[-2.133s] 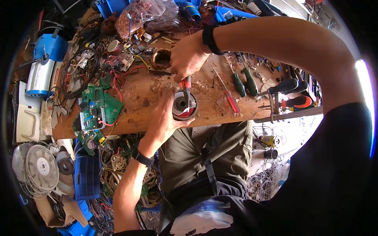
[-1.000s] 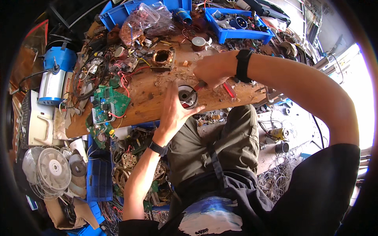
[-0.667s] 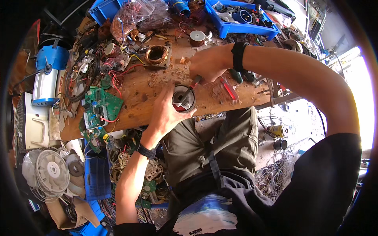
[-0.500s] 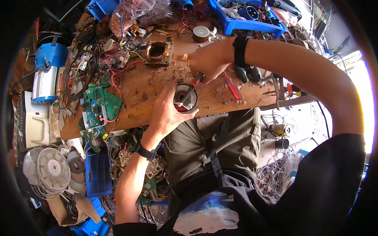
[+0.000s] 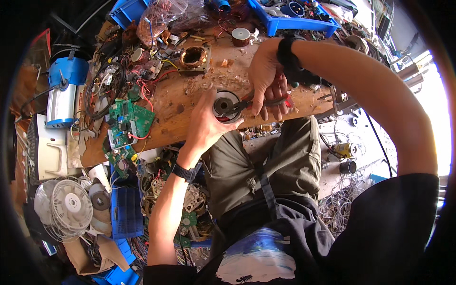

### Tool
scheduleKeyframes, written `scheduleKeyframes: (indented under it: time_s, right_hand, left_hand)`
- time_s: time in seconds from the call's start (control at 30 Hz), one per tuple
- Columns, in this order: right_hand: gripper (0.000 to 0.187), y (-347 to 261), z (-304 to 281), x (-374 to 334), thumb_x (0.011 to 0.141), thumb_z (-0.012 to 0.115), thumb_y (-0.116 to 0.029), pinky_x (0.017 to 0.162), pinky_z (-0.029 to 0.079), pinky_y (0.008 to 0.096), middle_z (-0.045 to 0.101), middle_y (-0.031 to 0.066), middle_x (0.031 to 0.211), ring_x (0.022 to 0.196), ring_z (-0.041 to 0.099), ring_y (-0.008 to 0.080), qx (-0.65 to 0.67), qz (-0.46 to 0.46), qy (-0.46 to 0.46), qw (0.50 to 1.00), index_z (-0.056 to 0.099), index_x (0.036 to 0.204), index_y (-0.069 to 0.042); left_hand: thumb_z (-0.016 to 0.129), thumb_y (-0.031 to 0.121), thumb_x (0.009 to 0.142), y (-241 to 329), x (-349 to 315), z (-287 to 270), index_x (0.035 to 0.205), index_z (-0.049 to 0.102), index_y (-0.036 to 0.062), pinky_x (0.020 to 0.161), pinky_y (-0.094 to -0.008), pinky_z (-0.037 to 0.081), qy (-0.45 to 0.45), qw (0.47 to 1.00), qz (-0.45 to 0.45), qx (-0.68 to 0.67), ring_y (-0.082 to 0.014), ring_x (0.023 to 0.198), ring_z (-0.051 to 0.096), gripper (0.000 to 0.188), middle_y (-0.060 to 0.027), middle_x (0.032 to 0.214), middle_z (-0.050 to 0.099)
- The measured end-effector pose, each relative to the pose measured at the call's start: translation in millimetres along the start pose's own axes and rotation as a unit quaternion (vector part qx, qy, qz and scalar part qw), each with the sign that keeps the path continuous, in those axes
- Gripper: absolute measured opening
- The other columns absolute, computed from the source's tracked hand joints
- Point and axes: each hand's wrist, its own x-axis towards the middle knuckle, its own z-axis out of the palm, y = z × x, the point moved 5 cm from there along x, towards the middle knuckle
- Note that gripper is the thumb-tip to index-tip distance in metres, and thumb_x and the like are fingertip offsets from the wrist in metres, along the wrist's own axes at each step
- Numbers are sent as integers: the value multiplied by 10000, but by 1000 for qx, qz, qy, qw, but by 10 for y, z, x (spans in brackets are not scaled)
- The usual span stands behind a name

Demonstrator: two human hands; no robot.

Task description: The recorder is disassembling a metal motor or pump assembly and sorting small electronic components on a workbench.

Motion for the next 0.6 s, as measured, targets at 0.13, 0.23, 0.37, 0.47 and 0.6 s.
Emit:
scheduleKeyframes:
  time_s: [0.13,0.23,0.37,0.47,0.6]
  right_hand:
    - [577,84,161,-10,1084,628,-481,908,642,393,785,248,1161,1042,798,306,85,-53,15,995,647,1383,11]
    - [656,128,290,-49,1074,620,-533,873,657,343,777,252,1181,1061,795,316,93,-77,31,992,636,1399,37]
    - [594,138,386,-177,1108,594,-440,884,676,427,768,317,1103,995,798,371,134,-87,73,984,627,1315,115]
    - [603,105,399,-219,1115,580,-434,893,675,433,766,322,1102,986,799,371,131,-86,80,984,623,1297,140]
    - [620,87,415,-259,1120,566,-439,914,674,445,763,328,1099,983,799,374,118,-84,77,986,620,1278,159]
  left_hand:
    - [974,250,758,87,-18,-113,1416,538,-31,1057,-429,556,46,996,75,8,-379,1251,663,838,-219,1329,652]
    - [820,173,954,28,-142,-236,1387,600,-1,1049,-387,553,-76,990,15,-121,-362,1223,693,515,-215,1364,673]
    - [713,176,1037,14,-176,-386,1288,668,-6,969,-408,558,-61,995,80,-24,-389,1181,708,313,-203,1309,716]
    - [717,173,1034,1,-180,-403,1281,673,7,916,-418,572,-60,995,72,-17,-399,1124,731,300,-222,1254,736]
    - [719,173,1034,-8,-145,-405,1244,688,21,861,-423,579,-68,996,26,-43,-395,1050,752,261,-220,1140,763]
